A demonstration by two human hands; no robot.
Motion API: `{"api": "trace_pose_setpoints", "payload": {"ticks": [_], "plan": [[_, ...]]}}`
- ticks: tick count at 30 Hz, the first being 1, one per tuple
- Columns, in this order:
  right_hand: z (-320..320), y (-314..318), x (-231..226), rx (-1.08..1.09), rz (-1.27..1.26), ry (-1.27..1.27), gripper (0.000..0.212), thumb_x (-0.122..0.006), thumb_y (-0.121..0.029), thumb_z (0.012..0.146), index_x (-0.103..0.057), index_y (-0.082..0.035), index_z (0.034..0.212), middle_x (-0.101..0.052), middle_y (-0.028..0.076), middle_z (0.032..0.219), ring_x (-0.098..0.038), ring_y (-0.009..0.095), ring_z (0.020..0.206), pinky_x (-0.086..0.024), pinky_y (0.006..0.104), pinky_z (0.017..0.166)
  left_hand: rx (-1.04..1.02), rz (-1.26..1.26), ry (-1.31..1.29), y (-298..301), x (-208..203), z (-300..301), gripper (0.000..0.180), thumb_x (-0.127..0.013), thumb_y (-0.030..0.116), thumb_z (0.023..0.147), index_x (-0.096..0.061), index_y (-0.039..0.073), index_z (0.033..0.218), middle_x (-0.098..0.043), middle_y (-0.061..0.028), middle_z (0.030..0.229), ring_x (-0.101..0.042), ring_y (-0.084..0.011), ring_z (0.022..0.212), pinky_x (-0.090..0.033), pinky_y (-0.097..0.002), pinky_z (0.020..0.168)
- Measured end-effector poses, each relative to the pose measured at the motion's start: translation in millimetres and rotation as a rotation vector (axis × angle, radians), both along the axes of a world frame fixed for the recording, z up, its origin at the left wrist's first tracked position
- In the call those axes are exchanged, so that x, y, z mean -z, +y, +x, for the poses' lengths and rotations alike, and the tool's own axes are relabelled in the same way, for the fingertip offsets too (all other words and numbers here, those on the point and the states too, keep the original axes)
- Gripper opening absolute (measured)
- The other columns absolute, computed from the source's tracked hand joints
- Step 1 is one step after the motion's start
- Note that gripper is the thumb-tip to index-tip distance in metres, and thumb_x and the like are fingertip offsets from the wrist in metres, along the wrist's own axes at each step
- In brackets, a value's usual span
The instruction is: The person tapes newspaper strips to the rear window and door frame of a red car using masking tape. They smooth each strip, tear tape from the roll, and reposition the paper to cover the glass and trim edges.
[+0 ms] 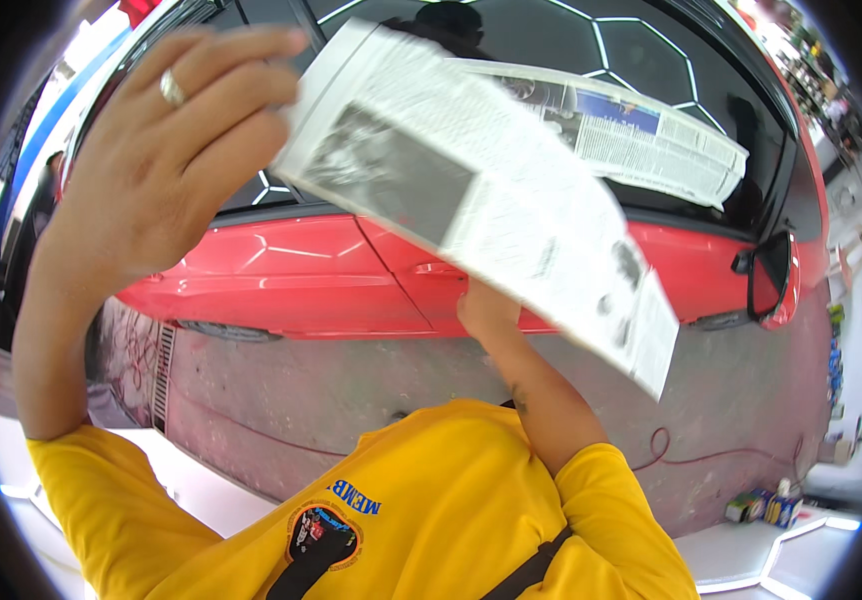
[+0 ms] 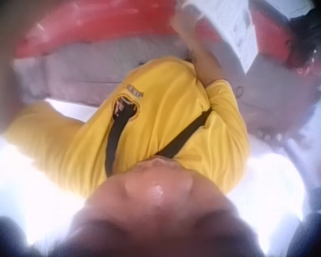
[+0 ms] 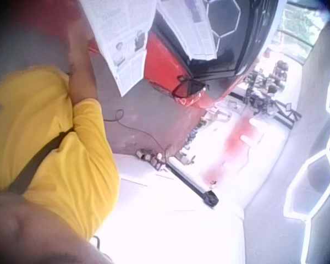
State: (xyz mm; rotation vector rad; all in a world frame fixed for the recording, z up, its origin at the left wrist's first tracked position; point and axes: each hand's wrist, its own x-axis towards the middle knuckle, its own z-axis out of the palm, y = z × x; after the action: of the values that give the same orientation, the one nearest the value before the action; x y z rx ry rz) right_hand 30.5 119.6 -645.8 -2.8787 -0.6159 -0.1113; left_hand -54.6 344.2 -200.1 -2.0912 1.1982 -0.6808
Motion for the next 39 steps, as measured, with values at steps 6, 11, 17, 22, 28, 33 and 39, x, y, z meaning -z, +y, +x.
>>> {"api": "trace_pose_setpoints", "payload": {"ticks": [6,11,17,22,28,33,39], "plan": [[-5,-12,-11,0.191,0.069,0.255,0.056,-0.074,-0.023,0.092,-0.061,-0.015,0.146,-0.065,0.025,0.137,-0.057,0.043,0.138,-0.053,0.0587,0.106,-0.199,-0.057,0.238,119,43,-99,0.016,-0.064,0.015,0.090,-0.061,0.003,0.100,-0.066,-0.0139,0.122,-0.060,-0.0336,0.136,-0.048,-0.0496,0.112],[-7,-6,-21,0.209,-0.011,0.220,0.052,-0.074,-0.014,0.090,-0.062,-0.016,0.140,-0.065,0.026,0.137,-0.057,0.044,0.137,-0.057,0.0581,0.103,-0.464,-0.037,0.256,198,34,-201,0.017,-0.067,0.009,0.088,-0.062,0.003,0.103,-0.067,-0.0136,0.124,-0.059,-0.0332,0.137,-0.045,-0.0501,0.118],[11,-21,10,0.165,-0.087,0.059,0.053,-0.073,-0.012,0.088,-0.064,-0.018,0.140,-0.065,0.026,0.133,-0.061,0.045,0.131,-0.058,0.0557,0.100,-0.588,-0.129,0.375,262,59,-247,0.019,-0.063,0.010,0.089,-0.063,0.001,0.106,-0.066,-0.0161,0.125,-0.059,-0.0347,0.135,-0.043,-0.0486,0.119],[-23,-79,68,0.304,-0.123,0.038,0.036,-0.071,-0.017,0.092,-0.067,-0.013,0.128,-0.063,0.026,0.127,-0.062,0.046,0.126,-0.061,0.0541,0.093,-0.667,-0.240,0.475,312,84,-270,0.020,-0.063,0.009,0.089,-0.063,-0.001,0.107,-0.066,-0.0178,0.124,-0.058,-0.0368,0.135,-0.042,-0.0502,0.119],[-144,-88,0,0.170,-0.049,-0.029,0.037,-0.077,-0.013,0.087,-0.065,-0.012,0.123,-0.063,0.028,0.128,-0.058,0.054,0.125,-0.053,0.0602,0.101,-0.706,-0.372,0.564,341,117,-270,0.015,-0.065,0.006,0.090,-0.063,0.000,0.104,-0.064,-0.0179,0.114,-0.062,-0.0382,0.119,-0.046,-0.0495,0.110],[-208,-118,-12,0.220,0.053,-0.008,0.033,-0.076,-0.009,0.084,-0.067,-0.008,0.116,-0.064,0.026,0.136,-0.057,0.053,0.128,-0.050,0.0604,0.104,-0.814,-0.361,0.674,364,125,-238,0.014,-0.066,0.004,0.088,-0.066,0.001,0.102,-0.068,-0.0147,0.108,-0.065,-0.0331,0.111,-0.049,-0.0446,0.102],[-318,-196,-1,0.448,-0.137,0.254,0.041,-0.073,-0.024,0.089,-0.067,-0.006,0.126,-0.063,0.025,0.145,-0.057,0.051,0.131,-0.051,0.0591,0.104,-0.731,-0.360,0.783,366,155,-214,0.011,-0.067,0.010,0.093,-0.069,0.004,0.102,-0.070,-0.0149,0.104,-0.068,-0.0340,0.104,-0.051,-0.0451,0.095]]}}
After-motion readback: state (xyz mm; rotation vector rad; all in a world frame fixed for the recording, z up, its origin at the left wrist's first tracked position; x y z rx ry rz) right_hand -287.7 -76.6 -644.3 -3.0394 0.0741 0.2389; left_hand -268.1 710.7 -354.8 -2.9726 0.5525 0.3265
